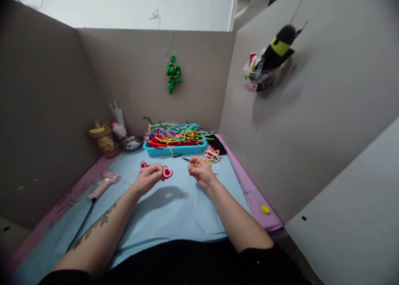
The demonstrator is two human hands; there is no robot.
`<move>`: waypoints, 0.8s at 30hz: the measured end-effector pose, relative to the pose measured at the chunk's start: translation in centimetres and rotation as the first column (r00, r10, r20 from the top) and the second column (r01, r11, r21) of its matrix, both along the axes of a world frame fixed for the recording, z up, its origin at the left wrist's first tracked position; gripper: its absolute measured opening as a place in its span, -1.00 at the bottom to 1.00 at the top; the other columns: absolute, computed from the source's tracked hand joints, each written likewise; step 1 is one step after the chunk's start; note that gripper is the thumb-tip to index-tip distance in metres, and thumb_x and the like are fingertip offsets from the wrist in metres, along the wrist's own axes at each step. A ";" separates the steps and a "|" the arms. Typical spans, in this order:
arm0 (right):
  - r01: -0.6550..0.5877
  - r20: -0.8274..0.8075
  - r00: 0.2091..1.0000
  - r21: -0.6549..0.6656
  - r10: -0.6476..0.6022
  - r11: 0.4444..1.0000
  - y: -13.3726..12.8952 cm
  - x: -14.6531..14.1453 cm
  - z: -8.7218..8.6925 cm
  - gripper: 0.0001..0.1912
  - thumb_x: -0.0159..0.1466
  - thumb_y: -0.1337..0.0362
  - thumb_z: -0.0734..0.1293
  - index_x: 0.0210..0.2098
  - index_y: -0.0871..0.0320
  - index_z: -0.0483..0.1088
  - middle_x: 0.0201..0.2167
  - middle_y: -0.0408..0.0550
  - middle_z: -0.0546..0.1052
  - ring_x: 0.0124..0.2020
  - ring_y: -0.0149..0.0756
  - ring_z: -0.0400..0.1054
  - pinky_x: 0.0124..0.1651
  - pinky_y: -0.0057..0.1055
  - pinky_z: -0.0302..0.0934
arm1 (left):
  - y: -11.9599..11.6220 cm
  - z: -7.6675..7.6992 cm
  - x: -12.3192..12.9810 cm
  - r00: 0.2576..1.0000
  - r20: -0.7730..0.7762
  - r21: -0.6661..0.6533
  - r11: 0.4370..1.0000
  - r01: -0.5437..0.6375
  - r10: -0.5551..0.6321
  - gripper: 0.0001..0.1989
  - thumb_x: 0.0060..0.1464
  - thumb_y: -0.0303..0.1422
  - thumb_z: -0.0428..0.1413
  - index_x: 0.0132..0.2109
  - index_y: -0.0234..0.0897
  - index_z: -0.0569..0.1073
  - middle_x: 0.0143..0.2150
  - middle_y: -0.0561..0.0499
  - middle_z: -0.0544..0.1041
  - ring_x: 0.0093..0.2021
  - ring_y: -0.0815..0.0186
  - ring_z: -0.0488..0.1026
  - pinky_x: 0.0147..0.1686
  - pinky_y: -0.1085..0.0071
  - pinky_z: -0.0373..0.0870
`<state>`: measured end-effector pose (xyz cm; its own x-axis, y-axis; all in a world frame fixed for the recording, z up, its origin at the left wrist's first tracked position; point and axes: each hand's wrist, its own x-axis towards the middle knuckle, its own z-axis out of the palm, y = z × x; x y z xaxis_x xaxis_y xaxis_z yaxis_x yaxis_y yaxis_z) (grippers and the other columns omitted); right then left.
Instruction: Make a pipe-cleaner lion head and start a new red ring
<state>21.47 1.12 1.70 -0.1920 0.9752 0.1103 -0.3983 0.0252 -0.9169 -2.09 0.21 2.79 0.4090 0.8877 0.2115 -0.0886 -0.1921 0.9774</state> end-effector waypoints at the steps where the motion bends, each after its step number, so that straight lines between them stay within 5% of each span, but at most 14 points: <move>1: 0.020 -0.001 1.000 -0.002 -0.020 1.000 0.1 0.2 0.0 -0.62 -0.14 0.26 0.45 -0.36 0.09 0.25 -0.66 -0.30 0.37 -0.66 -0.47 0.16 -0.54 -0.51 0.02 | 0.0 0.0 0.0 1.000 0.005 0.001 1.000 0.009 -0.009 -0.77 -0.01 -0.23 0.16 -0.42 -0.30 0.37 -0.52 0.07 0.40 -0.49 0.43 0.27 -0.43 0.48 0.19; 10: 0.120 0.350 0.922 0.144 -0.164 0.982 1.0 1.0 -1.1 -0.79 0.07 0.18 0.29 -0.32 0.14 0.32 -0.72 -0.29 0.33 -0.66 -0.44 0.16 -0.51 -0.48 0.06 | 0.3 -0.2 -0.1 1.000 0.020 -0.034 0.999 -0.004 0.005 -0.77 0.00 -0.22 0.16 -0.41 -0.31 0.37 -0.53 0.08 0.40 -0.52 0.45 0.24 -0.44 0.49 0.16; 12: 0.078 0.483 0.853 0.253 -0.196 0.964 1.0 1.0 -1.3 -0.70 0.00 0.25 0.35 -0.24 0.13 0.37 -0.52 -0.19 0.46 -0.44 -0.35 0.33 -0.33 -0.41 0.18 | 0.3 -0.2 -0.1 1.000 0.016 -0.040 0.999 -0.007 0.008 -0.77 0.00 -0.23 0.16 -0.41 -0.31 0.36 -0.53 0.09 0.39 -0.53 0.46 0.23 -0.45 0.49 0.15; 15: 0.037 0.570 0.786 0.346 -0.241 0.937 1.0 1.0 -1.3 -0.68 -0.06 0.30 0.39 -0.26 0.11 0.45 -0.19 -0.06 0.47 -0.13 -0.21 0.32 -0.10 -0.30 0.18 | 0.4 -0.3 -0.1 1.000 0.026 -0.041 0.999 -0.008 0.009 -0.77 0.01 -0.23 0.16 -0.41 -0.32 0.36 -0.53 0.09 0.38 -0.52 0.46 0.23 -0.45 0.50 0.13; 17: 0.101 0.482 0.839 0.314 -0.250 0.944 1.1 1.1 -1.0 -0.81 0.00 0.23 0.38 -0.36 0.13 0.45 -0.24 -0.05 0.47 -0.15 -0.20 0.32 -0.07 -0.26 0.17 | 0.4 -0.4 -0.1 1.000 0.028 -0.045 0.999 -0.014 0.015 -0.76 0.00 -0.22 0.16 -0.41 -0.32 0.35 -0.52 0.08 0.38 -0.52 0.46 0.23 -0.46 0.50 0.13; 20: 0.153 0.104 0.980 0.171 -0.172 0.973 0.9 1.5 -0.3 -0.79 0.06 0.11 0.36 -0.49 0.11 0.34 -0.33 -0.09 0.46 -0.22 -0.23 0.33 -0.10 -0.24 0.19 | 0.4 -0.4 -0.2 1.000 0.020 -0.046 0.999 -0.021 0.022 -0.76 -0.01 -0.22 0.15 -0.41 -0.32 0.35 -0.52 0.08 0.38 -0.51 0.45 0.23 -0.46 0.49 0.13; 24: 0.007 -0.348 0.937 0.083 0.023 0.997 0.3 2.5 0.7 -0.69 0.14 0.04 0.30 -0.53 0.08 0.17 -0.33 -0.12 0.44 -0.21 -0.24 0.35 -0.12 -0.20 0.22 | 0.5 -0.5 -0.3 1.000 0.016 -0.030 0.999 -0.012 0.013 -0.79 0.00 -0.26 0.14 -0.41 -0.31 0.34 -0.53 0.10 0.37 -0.52 0.46 0.22 -0.45 0.48 0.13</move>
<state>23.99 1.47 2.41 -0.1352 0.9585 0.2509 -0.6926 0.0896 -0.7157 -2.38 0.67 2.29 0.3947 0.8987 0.1913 -0.1024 -0.1638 0.9812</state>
